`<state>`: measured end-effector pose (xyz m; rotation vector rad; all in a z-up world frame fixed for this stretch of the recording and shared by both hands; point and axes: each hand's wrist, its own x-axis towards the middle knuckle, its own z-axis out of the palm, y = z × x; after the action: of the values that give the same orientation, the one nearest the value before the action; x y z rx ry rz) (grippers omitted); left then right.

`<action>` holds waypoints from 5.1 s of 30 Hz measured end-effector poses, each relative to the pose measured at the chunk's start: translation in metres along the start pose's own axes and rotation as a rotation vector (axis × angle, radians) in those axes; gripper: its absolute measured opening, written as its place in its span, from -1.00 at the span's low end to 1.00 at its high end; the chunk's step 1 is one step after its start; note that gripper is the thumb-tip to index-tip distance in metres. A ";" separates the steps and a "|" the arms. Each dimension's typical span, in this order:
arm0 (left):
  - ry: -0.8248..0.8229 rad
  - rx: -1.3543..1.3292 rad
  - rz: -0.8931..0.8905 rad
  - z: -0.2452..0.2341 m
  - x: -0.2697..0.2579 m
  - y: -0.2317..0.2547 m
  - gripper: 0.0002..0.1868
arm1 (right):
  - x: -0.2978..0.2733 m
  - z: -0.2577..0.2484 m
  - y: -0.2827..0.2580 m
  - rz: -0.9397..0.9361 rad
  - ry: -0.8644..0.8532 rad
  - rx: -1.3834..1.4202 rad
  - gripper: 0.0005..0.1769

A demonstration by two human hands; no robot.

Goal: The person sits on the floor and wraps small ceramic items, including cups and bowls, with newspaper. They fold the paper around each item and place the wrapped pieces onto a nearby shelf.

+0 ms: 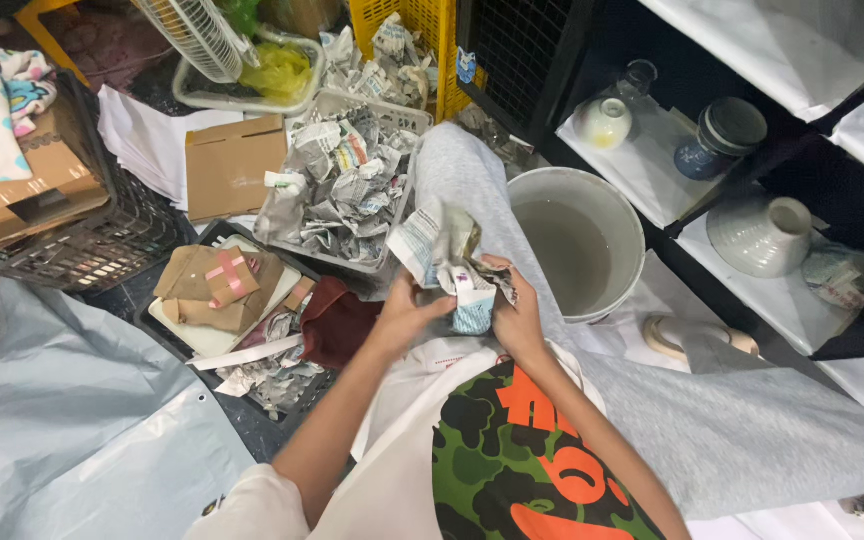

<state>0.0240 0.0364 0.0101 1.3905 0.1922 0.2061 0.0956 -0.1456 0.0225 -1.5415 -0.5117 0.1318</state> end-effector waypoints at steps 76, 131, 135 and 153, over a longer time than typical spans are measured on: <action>-0.269 0.296 0.175 0.010 0.034 0.049 -0.37 | 0.014 -0.023 0.005 0.128 -0.184 0.067 -0.46; -0.302 0.920 0.353 0.035 0.039 0.035 -0.18 | 0.004 -0.016 -0.054 -0.194 -0.075 -0.372 -0.56; -0.374 0.776 0.259 0.032 0.030 0.043 -0.13 | 0.001 -0.015 -0.050 -0.231 -0.057 -0.390 -0.58; -0.196 0.172 0.234 0.079 0.046 0.048 -0.35 | 0.006 -0.042 -0.059 -0.126 0.040 -0.538 -0.48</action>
<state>0.0873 -0.0187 0.0707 1.5940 -0.1190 0.2497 0.1036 -0.1846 0.0836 -2.0227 -0.6446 -0.1466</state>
